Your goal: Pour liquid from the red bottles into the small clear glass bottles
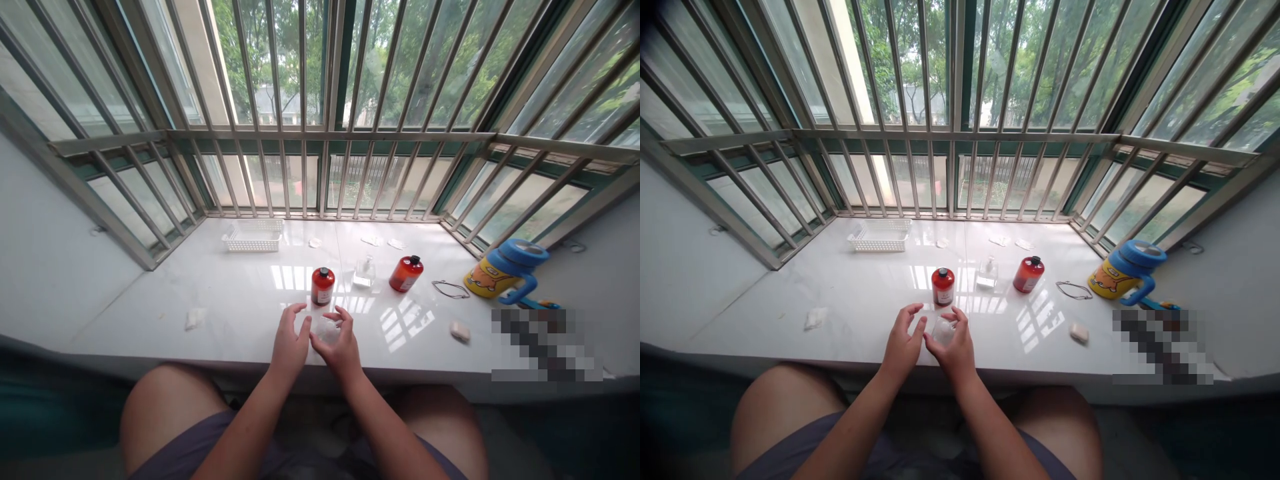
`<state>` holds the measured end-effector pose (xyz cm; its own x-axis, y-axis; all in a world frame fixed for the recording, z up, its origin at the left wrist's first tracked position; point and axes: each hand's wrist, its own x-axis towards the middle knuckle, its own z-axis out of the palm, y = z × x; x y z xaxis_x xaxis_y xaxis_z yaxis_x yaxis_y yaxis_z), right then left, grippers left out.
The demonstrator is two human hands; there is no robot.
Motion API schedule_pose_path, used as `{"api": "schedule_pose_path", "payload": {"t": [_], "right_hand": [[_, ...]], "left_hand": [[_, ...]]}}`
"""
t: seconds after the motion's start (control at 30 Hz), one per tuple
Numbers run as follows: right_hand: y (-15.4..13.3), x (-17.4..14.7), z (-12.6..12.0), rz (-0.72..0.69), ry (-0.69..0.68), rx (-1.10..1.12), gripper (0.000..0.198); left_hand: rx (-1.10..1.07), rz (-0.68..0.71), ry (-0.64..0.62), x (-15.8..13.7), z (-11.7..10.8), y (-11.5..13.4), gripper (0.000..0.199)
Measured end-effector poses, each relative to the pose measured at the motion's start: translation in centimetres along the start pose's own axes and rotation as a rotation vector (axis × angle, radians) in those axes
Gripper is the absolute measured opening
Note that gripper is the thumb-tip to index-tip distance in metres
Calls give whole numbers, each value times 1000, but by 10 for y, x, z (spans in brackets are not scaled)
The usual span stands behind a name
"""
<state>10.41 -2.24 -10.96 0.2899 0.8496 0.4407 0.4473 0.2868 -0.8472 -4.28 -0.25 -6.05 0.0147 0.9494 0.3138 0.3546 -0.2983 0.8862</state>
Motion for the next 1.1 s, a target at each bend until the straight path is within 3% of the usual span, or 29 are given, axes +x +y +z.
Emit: {"api": "schedule_pose_path", "payload": {"t": [0.07, 0.13, 0.27, 0.33, 0.63, 0.77, 0.8, 0.87, 0.97, 1.1], "right_hand": [[1, 0, 0, -5, -8, 16, 86], [3, -1, 0, -7, -17, 29, 88], [10, -4, 1, -13, -22, 81, 92], [13, -5, 1, -8, -36, 119, 90], [15, -6, 1, -25, -64, 155, 89], [15, -4, -2, -28, -36, 152, 99], [15, -3, -4, -32, -40, 135, 94], [13, 0, -8, -50, -55, 106, 65], [11, 2, -12, -82, -79, 90, 30], [9, 1, -12, -48, -28, 98, 39]], "left_hand": [[33, 43, -18, 0, -2, 8, 24], [59, 76, -126, -3, 1, 19, 27], [62, 70, -263, -8, 15, 36, 66], [67, 68, -278, -5, 19, 40, 72], [28, 51, -339, 7, 20, 32, 56], [-2, -8, -279, -1, 26, 25, 85], [-7, -50, -259, -3, 28, 25, 95], [-11, -126, -237, -6, 30, 24, 107], [-10, -156, -254, -7, 30, 26, 107], [7, -154, -271, -5, 29, 30, 105]]}}
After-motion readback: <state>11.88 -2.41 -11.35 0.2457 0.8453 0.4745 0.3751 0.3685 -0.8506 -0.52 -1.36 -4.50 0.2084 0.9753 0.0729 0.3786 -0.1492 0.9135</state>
